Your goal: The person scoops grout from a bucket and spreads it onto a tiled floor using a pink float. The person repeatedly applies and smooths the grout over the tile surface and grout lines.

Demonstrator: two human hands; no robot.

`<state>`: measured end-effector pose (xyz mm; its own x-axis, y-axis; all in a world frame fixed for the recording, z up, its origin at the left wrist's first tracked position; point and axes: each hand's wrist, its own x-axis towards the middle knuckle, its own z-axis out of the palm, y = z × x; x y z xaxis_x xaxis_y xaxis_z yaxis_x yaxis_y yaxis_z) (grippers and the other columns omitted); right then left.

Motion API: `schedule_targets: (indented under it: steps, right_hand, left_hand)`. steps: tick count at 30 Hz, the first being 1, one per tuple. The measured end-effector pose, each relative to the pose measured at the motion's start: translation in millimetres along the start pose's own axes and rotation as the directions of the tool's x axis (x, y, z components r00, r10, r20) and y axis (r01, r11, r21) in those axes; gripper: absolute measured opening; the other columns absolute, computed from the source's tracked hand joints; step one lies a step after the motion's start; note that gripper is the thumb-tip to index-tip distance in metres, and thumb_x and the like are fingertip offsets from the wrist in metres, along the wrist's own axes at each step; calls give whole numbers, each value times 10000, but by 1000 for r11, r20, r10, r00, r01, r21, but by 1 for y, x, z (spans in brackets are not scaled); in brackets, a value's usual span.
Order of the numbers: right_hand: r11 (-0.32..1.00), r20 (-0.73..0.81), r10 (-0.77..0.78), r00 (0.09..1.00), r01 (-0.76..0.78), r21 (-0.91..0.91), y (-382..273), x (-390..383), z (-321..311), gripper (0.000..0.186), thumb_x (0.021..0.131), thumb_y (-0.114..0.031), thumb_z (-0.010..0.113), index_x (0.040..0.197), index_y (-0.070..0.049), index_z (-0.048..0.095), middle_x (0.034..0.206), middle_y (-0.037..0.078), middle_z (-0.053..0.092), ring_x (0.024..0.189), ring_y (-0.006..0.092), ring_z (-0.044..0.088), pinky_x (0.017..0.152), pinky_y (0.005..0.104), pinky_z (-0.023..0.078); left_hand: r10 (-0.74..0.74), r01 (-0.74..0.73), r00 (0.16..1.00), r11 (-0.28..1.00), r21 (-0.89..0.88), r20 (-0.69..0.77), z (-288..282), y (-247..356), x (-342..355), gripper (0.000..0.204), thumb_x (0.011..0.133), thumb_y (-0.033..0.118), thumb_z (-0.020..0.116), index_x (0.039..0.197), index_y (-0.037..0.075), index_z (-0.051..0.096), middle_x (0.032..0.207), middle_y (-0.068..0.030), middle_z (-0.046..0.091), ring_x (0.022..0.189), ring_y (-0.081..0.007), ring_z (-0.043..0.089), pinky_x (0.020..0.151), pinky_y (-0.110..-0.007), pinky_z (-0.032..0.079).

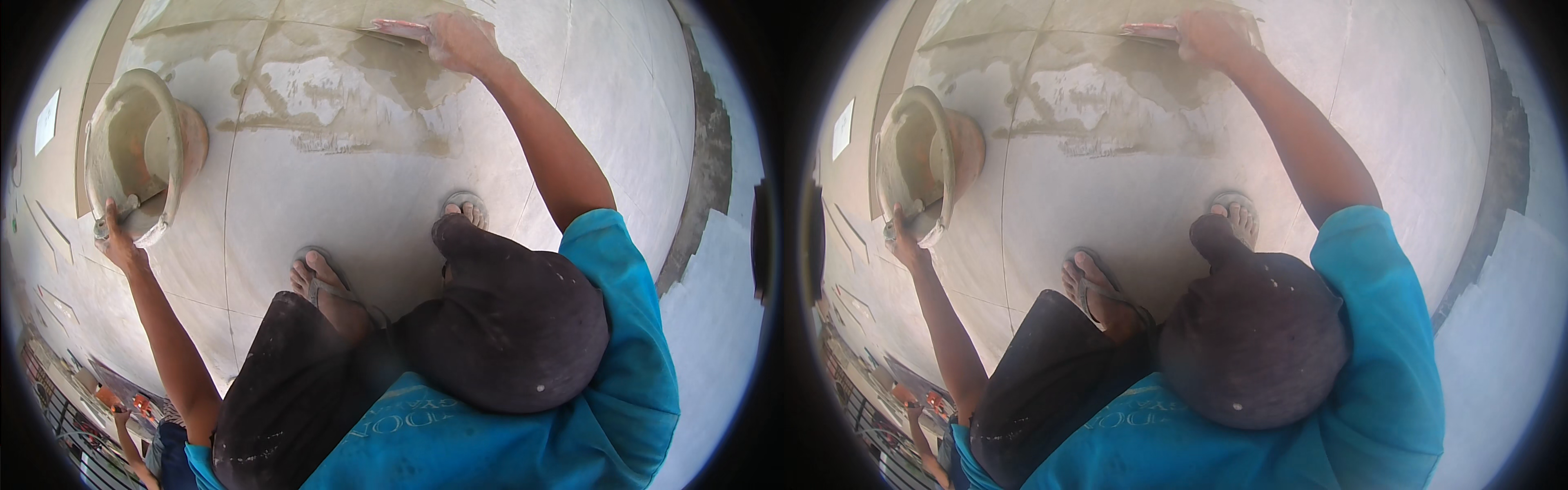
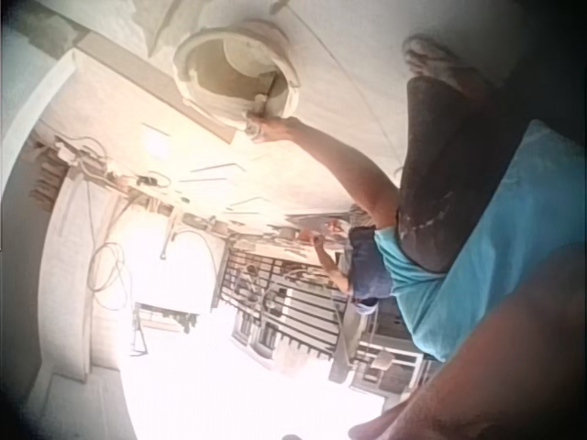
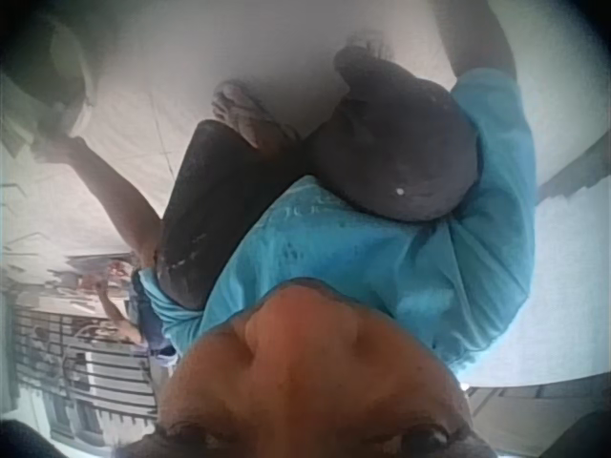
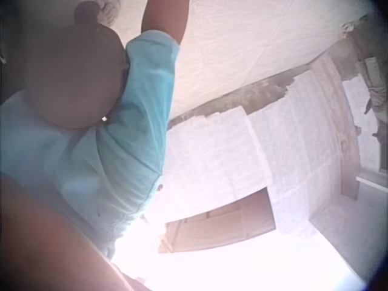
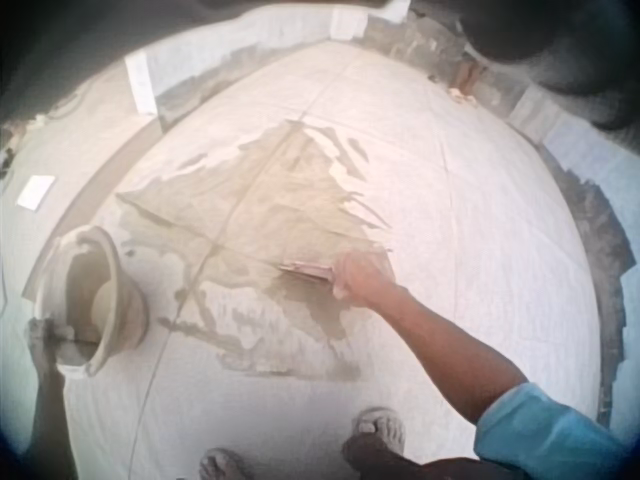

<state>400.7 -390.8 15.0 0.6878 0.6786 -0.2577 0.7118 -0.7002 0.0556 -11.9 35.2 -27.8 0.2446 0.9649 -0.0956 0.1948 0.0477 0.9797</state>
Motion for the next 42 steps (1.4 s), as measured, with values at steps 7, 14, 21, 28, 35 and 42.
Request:
schedule_targets:
  steps: [7,14,21,28,35,42]
  right_hand:
    - [999,-76,19,997,-16,47,-4,-2,9,210,735,-113,589,894,-136,724,772,129,703,741,299,696,621,441,529]
    - [999,-71,12,997,-9,45,-15,-14,4,292,780,-90,561,1020,-180,701,805,95,703,756,281,695,601,425,518]
    - [973,-73,-200,977,207,105,-62,-113,5,364,859,-125,542,1217,-145,603,1008,87,687,878,233,689,611,392,547]
    - [835,-235,-517,823,545,75,-111,-172,65,406,835,-166,569,1196,18,561,1148,186,621,1084,314,607,829,389,554]
    - [948,-152,-278,949,296,118,-149,-71,50,428,836,-117,613,1228,31,524,1074,179,628,1026,299,615,676,369,581]
    - [990,-28,-111,993,113,81,-116,-29,23,432,838,-108,603,1252,-18,521,1117,126,630,1066,271,608,680,397,587]
  left_hand:
    - [-27,27,999,1000,0,-19,3,1,-3,680,776,196,822,1224,-130,427,1154,-243,579,989,-293,634,828,-399,575]
    - [-7,8,999,1000,18,-32,1,-3,3,697,770,202,830,1224,-133,421,1145,-235,589,997,-283,631,849,-382,556]
    - [-29,33,997,998,48,-69,-5,-1,2,633,783,202,820,1204,-112,467,1115,-200,619,974,-255,640,833,-368,552]
    - [-72,72,996,997,8,-50,11,10,-9,529,817,212,783,1176,-92,541,1117,-188,619,940,-255,651,790,-372,574]
    - [-68,67,997,998,-19,-39,7,5,-7,548,807,215,792,1177,-96,534,1109,-196,618,928,-264,655,789,-376,578]
    - [-41,41,999,999,5,-20,10,6,-8,516,816,206,779,1156,-105,549,1082,-190,633,905,-250,660,780,-369,575]
